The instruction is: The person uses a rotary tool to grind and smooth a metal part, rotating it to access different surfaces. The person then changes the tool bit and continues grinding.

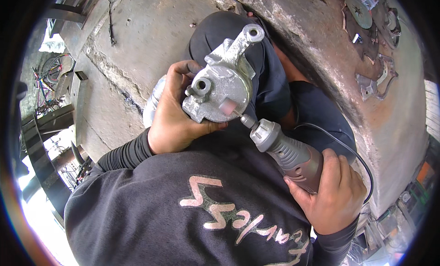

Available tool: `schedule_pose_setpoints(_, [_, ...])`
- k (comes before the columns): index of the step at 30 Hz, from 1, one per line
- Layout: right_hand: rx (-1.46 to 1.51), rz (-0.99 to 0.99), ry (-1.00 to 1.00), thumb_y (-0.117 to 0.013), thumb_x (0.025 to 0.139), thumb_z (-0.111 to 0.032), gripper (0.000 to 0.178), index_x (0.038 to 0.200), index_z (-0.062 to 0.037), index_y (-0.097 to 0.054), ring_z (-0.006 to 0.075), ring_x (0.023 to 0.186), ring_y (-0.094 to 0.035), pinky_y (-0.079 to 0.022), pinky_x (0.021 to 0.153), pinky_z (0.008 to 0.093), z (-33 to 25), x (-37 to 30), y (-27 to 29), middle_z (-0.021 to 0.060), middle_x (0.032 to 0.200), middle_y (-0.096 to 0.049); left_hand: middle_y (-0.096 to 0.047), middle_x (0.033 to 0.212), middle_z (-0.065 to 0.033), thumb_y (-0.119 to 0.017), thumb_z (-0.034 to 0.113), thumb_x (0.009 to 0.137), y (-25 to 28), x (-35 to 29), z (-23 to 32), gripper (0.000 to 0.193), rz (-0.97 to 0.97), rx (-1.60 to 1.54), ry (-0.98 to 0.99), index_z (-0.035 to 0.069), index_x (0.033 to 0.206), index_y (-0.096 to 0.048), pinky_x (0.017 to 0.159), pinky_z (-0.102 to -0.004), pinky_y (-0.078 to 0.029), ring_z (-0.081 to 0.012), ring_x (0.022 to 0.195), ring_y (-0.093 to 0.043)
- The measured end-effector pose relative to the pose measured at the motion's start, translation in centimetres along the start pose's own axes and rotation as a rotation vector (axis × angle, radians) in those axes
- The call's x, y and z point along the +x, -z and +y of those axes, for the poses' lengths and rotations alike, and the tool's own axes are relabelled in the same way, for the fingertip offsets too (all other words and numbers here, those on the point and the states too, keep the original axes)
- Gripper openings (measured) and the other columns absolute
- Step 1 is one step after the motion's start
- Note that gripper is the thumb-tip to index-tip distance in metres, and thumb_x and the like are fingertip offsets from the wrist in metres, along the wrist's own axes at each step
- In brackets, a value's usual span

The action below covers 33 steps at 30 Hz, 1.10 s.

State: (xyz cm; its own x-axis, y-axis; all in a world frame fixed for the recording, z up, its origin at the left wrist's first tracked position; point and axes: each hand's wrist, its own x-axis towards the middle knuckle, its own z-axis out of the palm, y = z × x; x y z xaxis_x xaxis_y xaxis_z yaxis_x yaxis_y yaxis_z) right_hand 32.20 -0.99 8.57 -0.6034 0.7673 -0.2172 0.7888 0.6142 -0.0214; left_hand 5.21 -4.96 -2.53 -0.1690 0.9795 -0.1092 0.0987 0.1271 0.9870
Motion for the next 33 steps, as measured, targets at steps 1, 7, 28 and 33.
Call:
schedule_pose_setpoints(1, [-0.007, 0.012, -0.004, -0.085, 0.063, -0.042, 0.071, 0.112, 0.0007, -0.056, 0.0335, 0.070, -0.061, -0.049, 0.062, 0.0438, -0.1, 0.2, 0.0, 0.0138, 0.087, -0.057, -0.052, 0.114, -0.0082, -0.092, 0.003, 0.059, 0.0, -0.1, 0.1, 0.089, -0.012, 0.013, 0.005, 0.006, 0.129, -0.037, 0.099, -0.0326, -0.045, -0.0185, 0.110, -0.054])
schedule_pose_setpoints(7, [-0.012, -0.075, 0.030, -0.085, 0.062, -0.040, 0.070, 0.113, -0.0014, -0.056, 0.0329, 0.068, -0.059, -0.047, 0.060, 0.0439, -1.0, 0.6, 0.6, 0.0128, 0.083, -0.054, -0.051, 0.115, -0.0082, -0.093, 0.004, 0.057, 0.2, -0.2, 0.1, 0.091, -0.037, -0.022, 0.071, 0.006, 0.128, -0.036, 0.100, -0.0329, -0.043, -0.0187, 0.111, -0.053])
schedule_pose_setpoints(28, [0.026, -0.127, 0.118, -0.085, 0.064, -0.034, 0.069, 0.115, 0.0017, -0.057, 0.0334, 0.071, -0.062, -0.050, 0.062, 0.0427, -1.0, 1.4, 0.9, 0.0155, 0.087, -0.059, -0.053, 0.116, -0.0098, -0.091, 0.004, 0.060, 0.1, -0.1, 0.1, 0.087, -0.018, 0.015, 0.006, 0.006, 0.129, -0.037, 0.097, -0.0316, -0.047, -0.0187, 0.112, -0.055])
schedule_pose_setpoints(33, [-0.019, -0.091, 0.005, -0.087, 0.062, -0.033, 0.071, 0.115, 0.0018, -0.056, 0.0364, 0.074, -0.061, -0.049, 0.065, 0.0450, -1.2, 1.2, 0.7, 0.0156, 0.090, -0.059, -0.054, 0.116, -0.0100, -0.090, 0.004, 0.062, 0.2, -0.2, 0.0, 0.085, -0.015, 0.017, 0.006, 0.006, 0.128, -0.037, 0.096, -0.0307, -0.049, -0.0177, 0.110, -0.057])
